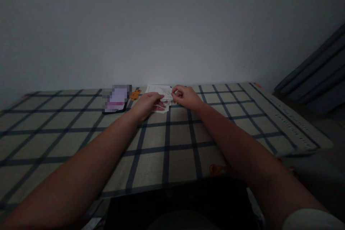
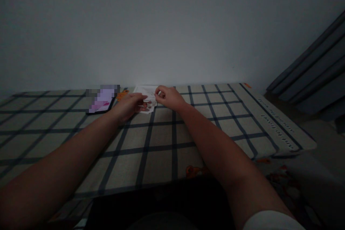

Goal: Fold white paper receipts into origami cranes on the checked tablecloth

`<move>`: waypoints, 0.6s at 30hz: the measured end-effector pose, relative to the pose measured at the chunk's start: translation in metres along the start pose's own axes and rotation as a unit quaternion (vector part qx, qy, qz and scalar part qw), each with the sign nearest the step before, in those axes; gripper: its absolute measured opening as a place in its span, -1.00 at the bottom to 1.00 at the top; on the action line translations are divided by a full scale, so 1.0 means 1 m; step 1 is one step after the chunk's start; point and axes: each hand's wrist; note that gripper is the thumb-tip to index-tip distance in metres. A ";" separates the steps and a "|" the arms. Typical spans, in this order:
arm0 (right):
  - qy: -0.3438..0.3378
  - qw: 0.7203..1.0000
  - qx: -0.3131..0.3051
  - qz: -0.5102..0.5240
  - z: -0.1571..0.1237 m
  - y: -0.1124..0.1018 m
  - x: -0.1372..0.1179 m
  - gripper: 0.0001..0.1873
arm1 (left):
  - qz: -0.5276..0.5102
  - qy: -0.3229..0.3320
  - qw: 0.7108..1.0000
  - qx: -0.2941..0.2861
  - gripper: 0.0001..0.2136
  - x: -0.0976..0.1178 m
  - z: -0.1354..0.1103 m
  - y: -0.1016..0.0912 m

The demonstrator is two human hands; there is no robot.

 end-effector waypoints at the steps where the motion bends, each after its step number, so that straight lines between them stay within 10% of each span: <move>1: 0.000 1.000 0.002 -0.008 0.000 0.000 -0.001 -0.82 | 0.010 0.000 1.000 0.004 -0.84 -0.001 0.000 0.000; 18: -0.066 0.966 -0.031 -0.246 -0.003 0.001 -0.013 -0.53 | -0.014 -0.001 1.000 -0.008 -0.89 0.001 -0.004 0.010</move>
Point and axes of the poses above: each hand's wrist, its own z-axis towards the middle knuckle, its own y-axis out of the palm, x = y × z, and after that the axes turned 15 degrees about z, right-handed
